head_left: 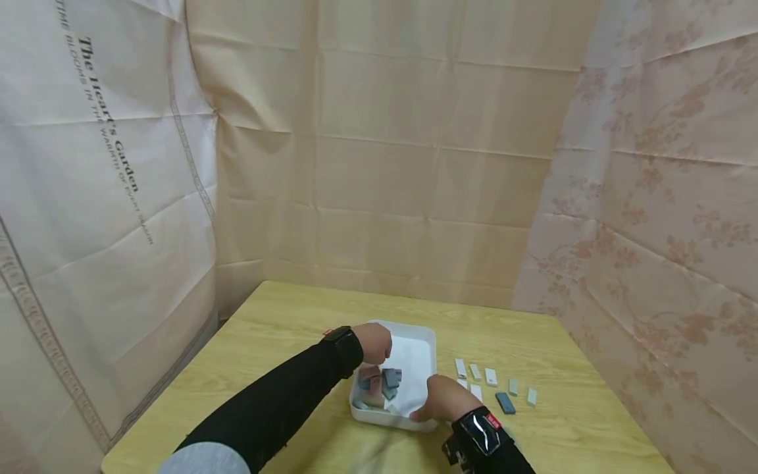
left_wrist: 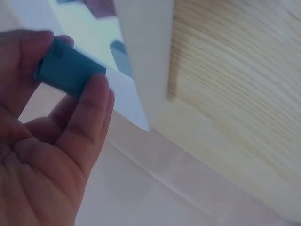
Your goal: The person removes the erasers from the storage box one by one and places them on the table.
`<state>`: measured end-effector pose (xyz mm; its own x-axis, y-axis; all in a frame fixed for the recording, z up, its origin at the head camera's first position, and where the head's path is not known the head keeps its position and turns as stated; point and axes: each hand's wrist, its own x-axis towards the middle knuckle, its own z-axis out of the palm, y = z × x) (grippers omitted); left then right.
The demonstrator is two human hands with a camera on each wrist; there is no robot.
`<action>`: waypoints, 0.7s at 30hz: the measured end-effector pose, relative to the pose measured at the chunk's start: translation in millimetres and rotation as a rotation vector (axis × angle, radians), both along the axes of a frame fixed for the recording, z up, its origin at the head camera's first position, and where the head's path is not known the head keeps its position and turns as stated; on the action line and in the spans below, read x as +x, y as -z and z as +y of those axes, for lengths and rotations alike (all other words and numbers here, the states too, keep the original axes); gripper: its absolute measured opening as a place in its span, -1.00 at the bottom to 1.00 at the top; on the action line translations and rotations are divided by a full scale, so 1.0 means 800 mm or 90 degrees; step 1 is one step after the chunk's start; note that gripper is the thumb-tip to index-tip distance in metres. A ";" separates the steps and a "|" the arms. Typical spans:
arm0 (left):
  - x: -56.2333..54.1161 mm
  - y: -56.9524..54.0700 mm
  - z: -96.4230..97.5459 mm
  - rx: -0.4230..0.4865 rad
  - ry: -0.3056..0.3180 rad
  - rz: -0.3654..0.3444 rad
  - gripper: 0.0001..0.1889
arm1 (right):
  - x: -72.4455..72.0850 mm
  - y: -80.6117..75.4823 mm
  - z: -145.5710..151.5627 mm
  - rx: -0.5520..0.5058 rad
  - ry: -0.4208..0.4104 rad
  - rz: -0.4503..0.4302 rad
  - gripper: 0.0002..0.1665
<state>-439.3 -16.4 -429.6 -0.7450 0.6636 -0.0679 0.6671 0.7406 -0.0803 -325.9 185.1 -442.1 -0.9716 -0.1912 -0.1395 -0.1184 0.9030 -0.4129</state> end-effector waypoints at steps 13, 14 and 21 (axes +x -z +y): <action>-0.031 0.027 -0.104 0.108 -0.038 0.067 -0.91 | -0.004 -0.001 0.000 -0.040 0.015 -0.029 -0.39; -0.028 0.029 -0.108 0.110 -0.043 0.059 -0.92 | -0.003 -0.001 0.000 -0.038 0.019 -0.033 -0.38; -0.026 0.052 -0.121 0.124 -0.033 0.031 -0.89 | -0.005 0.000 0.000 -0.039 0.039 -0.052 -0.34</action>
<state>-460.0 -113.2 -470.9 -0.7775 0.6217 0.0949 0.6267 0.7784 0.0360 -329.9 185.2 -442.1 -0.9678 -0.1416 -0.2080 -0.0271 0.8804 -0.4735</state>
